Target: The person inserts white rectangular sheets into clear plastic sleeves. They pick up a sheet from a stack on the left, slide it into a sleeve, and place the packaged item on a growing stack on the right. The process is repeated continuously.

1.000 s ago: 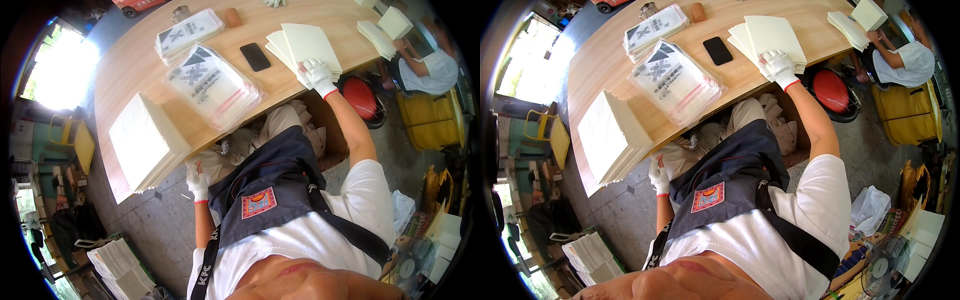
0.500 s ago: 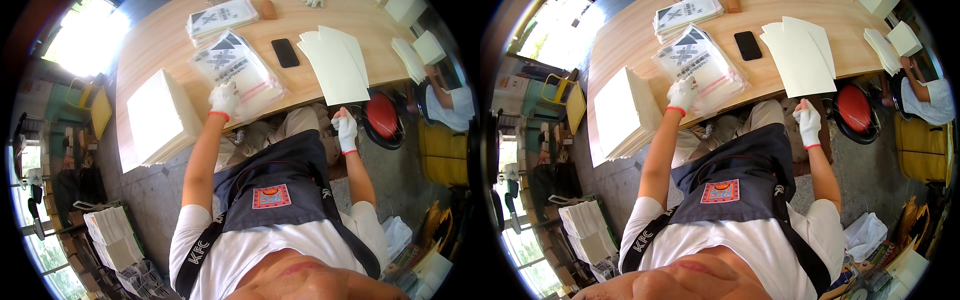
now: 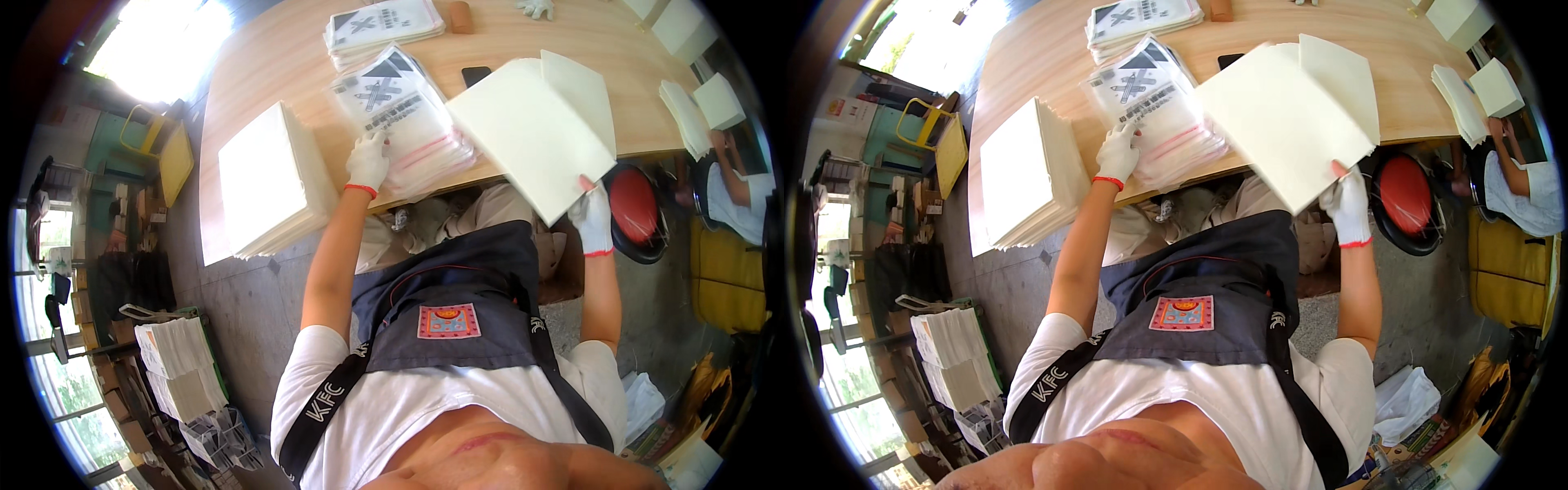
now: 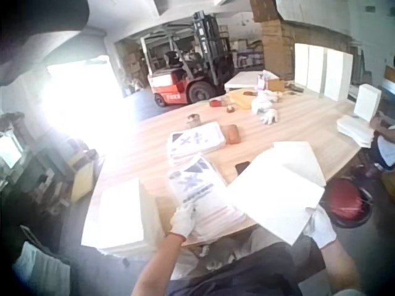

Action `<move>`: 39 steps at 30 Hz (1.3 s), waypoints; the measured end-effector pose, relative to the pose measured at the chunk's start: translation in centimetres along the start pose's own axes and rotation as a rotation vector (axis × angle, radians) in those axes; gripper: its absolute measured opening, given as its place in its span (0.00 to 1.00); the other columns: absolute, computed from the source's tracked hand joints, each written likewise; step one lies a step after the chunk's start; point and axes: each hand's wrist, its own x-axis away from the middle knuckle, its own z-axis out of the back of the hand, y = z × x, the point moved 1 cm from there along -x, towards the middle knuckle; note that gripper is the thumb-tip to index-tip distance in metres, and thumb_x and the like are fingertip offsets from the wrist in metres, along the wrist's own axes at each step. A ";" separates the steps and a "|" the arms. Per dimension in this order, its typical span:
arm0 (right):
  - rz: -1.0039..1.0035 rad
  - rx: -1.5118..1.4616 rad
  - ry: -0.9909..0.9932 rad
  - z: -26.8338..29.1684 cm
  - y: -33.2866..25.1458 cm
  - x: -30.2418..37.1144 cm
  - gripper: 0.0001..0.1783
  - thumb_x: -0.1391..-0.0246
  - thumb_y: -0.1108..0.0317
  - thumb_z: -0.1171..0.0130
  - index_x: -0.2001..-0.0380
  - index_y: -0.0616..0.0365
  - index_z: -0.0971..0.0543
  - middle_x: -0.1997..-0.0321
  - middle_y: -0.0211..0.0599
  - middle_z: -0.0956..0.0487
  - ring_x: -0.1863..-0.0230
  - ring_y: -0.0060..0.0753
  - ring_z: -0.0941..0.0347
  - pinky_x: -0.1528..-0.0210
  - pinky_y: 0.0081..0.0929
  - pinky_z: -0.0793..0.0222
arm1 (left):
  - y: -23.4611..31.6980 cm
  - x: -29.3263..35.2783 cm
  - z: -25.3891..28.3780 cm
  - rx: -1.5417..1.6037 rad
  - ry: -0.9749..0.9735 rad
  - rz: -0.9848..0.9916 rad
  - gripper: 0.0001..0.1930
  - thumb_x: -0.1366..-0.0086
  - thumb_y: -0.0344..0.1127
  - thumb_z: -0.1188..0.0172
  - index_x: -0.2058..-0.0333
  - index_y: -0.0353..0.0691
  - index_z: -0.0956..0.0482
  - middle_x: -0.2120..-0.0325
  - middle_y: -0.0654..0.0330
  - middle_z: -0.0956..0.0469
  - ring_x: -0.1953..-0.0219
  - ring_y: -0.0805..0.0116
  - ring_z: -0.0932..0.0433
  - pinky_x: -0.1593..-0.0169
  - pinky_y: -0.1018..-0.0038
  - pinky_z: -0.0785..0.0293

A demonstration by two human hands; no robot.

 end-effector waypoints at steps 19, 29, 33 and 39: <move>-0.389 -0.125 -0.204 0.3 11.4 -0.9 0.18 0.47 0.72 0.51 0.52 0.62 0.33 0.55 0.40 0.26 0.60 0.31 0.27 0.63 0.24 0.29 | -1.7 2.8 1.1 0.219 0.193 -0.047 0.08 0.48 0.27 0.49 0.71 0.48 0.24 0.67 0.65 0.25 0.68 0.60 0.26 0.65 0.69 0.29; -0.287 -0.122 -0.031 -3.7 12.6 1.4 0.12 0.47 0.71 0.51 0.58 0.57 0.31 0.69 0.34 0.25 0.80 0.22 0.30 0.87 0.15 0.39 | -1.2 3.4 1.4 0.547 0.138 -0.022 0.21 0.53 0.19 0.53 0.60 0.45 0.28 0.67 0.59 0.29 0.72 0.65 0.28 0.65 0.72 0.30; -0.366 -0.114 -0.059 -5.5 12.9 3.6 0.04 0.46 0.69 0.51 0.67 0.54 0.30 0.78 0.31 0.28 0.88 0.20 0.37 0.90 0.16 0.45 | -0.1 4.7 1.2 0.468 0.257 -0.091 0.21 0.51 0.19 0.52 0.56 0.43 0.30 0.65 0.60 0.28 0.71 0.66 0.27 0.65 0.73 0.30; -0.359 -0.132 -0.186 -6.8 12.1 7.5 0.07 0.43 0.65 0.51 0.64 0.55 0.31 0.75 0.31 0.27 0.85 0.20 0.34 0.86 0.17 0.42 | 4.2 7.7 -3.4 1.631 0.610 0.420 0.21 0.45 0.23 0.49 0.50 0.40 0.33 0.59 0.58 0.27 0.64 0.66 0.25 0.60 0.74 0.28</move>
